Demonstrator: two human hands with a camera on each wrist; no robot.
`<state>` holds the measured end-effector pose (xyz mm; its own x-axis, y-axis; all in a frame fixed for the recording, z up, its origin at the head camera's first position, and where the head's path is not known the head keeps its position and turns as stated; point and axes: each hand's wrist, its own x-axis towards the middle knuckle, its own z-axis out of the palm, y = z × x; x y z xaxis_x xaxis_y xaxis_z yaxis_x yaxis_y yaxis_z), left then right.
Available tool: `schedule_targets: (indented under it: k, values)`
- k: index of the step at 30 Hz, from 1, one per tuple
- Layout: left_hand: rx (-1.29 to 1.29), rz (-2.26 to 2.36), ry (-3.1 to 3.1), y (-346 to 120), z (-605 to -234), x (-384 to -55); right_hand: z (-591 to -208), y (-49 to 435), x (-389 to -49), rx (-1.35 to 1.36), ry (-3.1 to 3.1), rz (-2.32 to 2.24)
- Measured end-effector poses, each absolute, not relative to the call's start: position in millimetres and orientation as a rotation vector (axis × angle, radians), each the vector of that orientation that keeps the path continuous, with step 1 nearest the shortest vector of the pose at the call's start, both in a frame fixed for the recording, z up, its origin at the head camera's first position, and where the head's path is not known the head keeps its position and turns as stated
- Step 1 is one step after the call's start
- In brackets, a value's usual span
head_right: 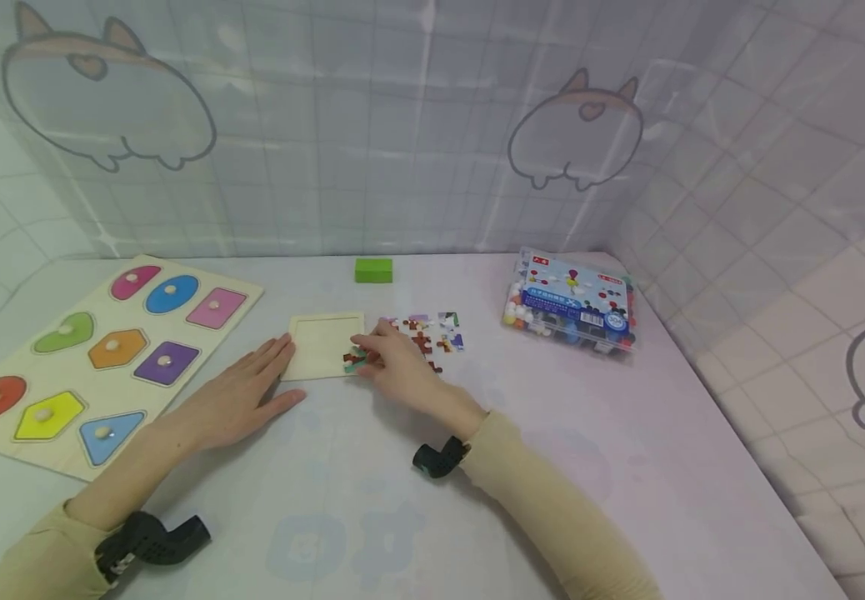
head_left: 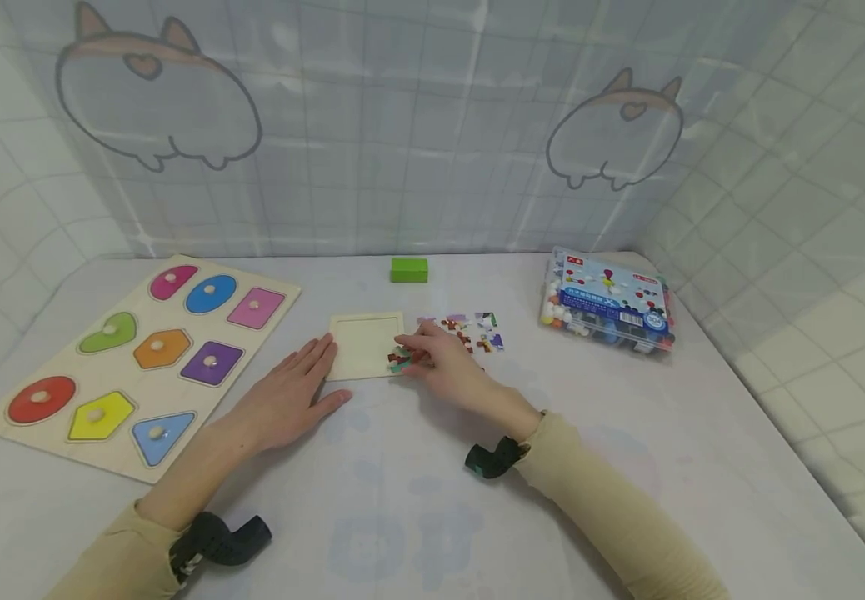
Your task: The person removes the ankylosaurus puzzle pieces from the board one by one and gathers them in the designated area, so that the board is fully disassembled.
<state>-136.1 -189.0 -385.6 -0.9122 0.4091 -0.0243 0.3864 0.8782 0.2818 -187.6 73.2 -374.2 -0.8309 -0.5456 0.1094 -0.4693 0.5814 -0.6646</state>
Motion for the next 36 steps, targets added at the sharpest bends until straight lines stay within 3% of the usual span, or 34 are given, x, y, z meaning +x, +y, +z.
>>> schedule_targets:
  k: [19,36]
  values:
    - [0.646,0.419,2.968,-189,-384,-136,-377,185,-184,-0.833,2.752,-1.242]
    - [0.613,0.436,2.967,-188,-387,-135,-390,207,-187,-0.835,2.741,-1.092]
